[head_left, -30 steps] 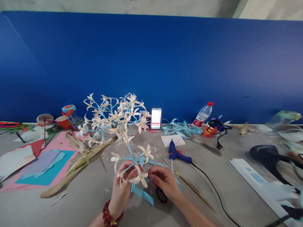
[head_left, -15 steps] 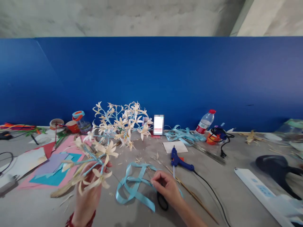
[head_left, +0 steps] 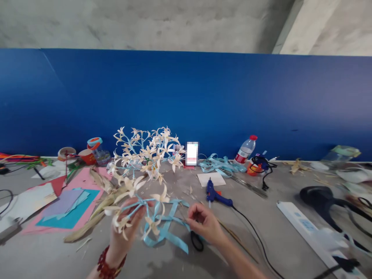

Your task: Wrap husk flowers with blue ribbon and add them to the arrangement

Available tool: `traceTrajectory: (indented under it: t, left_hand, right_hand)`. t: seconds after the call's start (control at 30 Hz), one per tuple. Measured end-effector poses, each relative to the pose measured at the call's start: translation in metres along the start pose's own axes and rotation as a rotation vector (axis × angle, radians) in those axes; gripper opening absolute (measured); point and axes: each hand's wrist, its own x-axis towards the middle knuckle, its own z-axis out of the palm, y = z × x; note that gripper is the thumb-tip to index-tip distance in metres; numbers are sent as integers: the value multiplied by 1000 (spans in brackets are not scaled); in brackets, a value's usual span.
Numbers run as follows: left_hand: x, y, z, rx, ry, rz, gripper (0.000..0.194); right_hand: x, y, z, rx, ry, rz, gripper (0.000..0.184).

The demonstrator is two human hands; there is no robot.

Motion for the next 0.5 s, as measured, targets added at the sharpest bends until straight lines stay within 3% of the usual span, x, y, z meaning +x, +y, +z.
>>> traceTrajectory:
  t: [0.17, 0.3, 0.4, 0.5]
  left_hand:
    - [-3, 8, 22, 36, -130, -21, 7]
    - [-5, 5, 36, -1, -179, -46, 11]
    - [-9, 1, 47, -13, -249, -67, 10]
    - [-8, 3, 49, 42, -350, 24, 17]
  right_hand:
    - [5, -21, 14, 11, -36, -79, 30]
    - [9, -31, 29, -149, -112, -185, 18]
    - [11, -28, 38, -182, -113, -191, 13]
    - [12, -19, 40, -73, -45, -146, 19]
